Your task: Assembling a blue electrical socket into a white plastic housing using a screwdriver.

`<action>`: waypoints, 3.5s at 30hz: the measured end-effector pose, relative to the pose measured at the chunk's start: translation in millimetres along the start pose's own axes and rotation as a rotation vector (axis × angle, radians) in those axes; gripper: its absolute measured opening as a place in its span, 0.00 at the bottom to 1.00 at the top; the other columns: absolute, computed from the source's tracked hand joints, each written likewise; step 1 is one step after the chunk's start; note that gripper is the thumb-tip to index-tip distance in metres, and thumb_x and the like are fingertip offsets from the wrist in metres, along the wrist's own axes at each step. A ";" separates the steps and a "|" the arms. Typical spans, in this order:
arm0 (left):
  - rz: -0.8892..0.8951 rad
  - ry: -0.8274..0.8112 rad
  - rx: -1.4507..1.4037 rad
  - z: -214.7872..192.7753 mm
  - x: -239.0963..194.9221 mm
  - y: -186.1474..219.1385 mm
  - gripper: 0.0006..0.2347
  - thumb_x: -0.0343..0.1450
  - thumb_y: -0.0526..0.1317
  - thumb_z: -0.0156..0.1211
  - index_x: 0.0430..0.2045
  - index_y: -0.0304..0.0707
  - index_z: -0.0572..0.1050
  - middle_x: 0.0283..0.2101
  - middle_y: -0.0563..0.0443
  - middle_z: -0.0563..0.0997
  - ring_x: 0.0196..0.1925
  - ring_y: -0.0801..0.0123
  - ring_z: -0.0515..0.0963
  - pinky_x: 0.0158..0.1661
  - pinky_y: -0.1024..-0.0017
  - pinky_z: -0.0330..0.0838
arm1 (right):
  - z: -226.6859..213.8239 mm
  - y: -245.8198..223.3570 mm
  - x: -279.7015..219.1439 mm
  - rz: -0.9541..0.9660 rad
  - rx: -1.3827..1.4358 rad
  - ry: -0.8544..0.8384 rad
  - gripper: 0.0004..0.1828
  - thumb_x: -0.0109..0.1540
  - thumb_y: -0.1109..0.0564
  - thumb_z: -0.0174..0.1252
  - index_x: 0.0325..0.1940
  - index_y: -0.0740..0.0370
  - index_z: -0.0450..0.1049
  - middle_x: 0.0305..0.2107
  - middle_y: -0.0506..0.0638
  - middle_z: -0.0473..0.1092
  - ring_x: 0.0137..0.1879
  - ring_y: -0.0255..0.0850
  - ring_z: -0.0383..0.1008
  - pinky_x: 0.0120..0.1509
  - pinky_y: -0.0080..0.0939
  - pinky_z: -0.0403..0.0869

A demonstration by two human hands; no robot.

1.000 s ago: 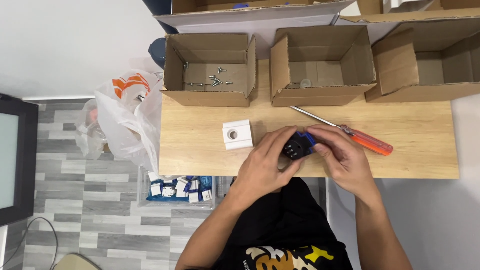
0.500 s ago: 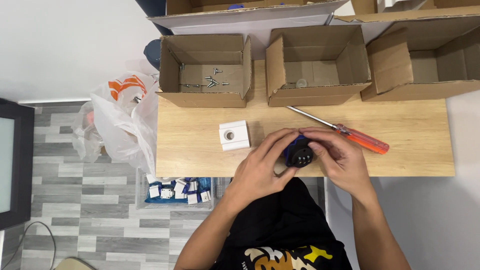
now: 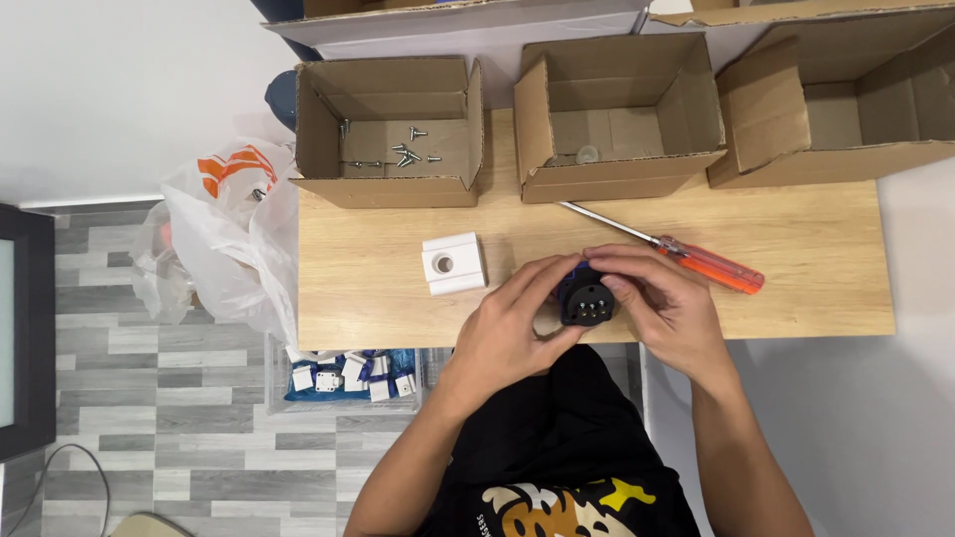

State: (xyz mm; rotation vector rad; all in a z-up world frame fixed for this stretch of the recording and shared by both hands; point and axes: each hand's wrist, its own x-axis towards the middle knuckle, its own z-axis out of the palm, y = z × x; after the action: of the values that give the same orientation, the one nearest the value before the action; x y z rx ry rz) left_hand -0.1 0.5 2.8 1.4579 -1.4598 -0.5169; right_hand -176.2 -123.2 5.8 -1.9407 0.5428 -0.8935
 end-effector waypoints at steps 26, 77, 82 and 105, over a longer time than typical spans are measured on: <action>0.029 0.026 0.091 8.5 -5.1 -6.7 0.29 0.63 0.42 0.82 0.60 0.35 0.78 0.54 0.42 0.84 0.54 0.49 0.88 0.52 0.58 0.86 | -0.8 16.2 -14.6 -0.025 -0.038 0.015 0.03 0.71 0.64 0.61 0.45 0.65 0.80 0.51 0.61 0.79 0.57 0.57 0.82 0.64 0.56 0.78; 0.009 0.135 0.127 11.1 5.6 4.9 0.30 0.57 0.41 0.84 0.54 0.31 0.81 0.49 0.43 0.87 0.42 0.55 0.89 0.45 0.62 0.86 | -73.8 -25.7 3.2 -0.091 0.216 0.483 0.08 0.68 0.75 0.60 0.52 0.78 0.73 0.44 0.70 0.73 0.43 0.51 0.84 0.38 0.43 0.84; -0.042 -0.002 0.194 7.6 2.1 2.9 0.26 0.69 0.48 0.77 0.60 0.39 0.76 0.57 0.50 0.82 0.59 0.62 0.84 0.54 0.64 0.82 | -79.9 -32.4 -2.2 -0.273 -0.089 0.528 0.08 0.71 0.74 0.61 0.48 0.65 0.75 0.52 0.63 0.70 0.57 0.61 0.85 0.69 0.54 0.88; -0.051 -0.054 0.152 1.4 3.4 4.8 0.28 0.70 0.47 0.75 0.64 0.36 0.73 0.59 0.44 0.80 0.61 0.56 0.83 0.52 0.58 0.86 | -123.1 0.7 -0.6 -0.326 -0.743 0.358 0.08 0.74 0.76 0.68 0.56 0.76 0.80 0.59 0.71 0.72 0.66 0.66 0.78 0.75 0.61 0.79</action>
State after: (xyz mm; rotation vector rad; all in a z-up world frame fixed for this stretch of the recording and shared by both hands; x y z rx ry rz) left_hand -3.1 -2.1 7.3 1.6142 -1.5353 -0.4884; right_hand -270.9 -191.0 45.7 -2.6006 0.8706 -1.4024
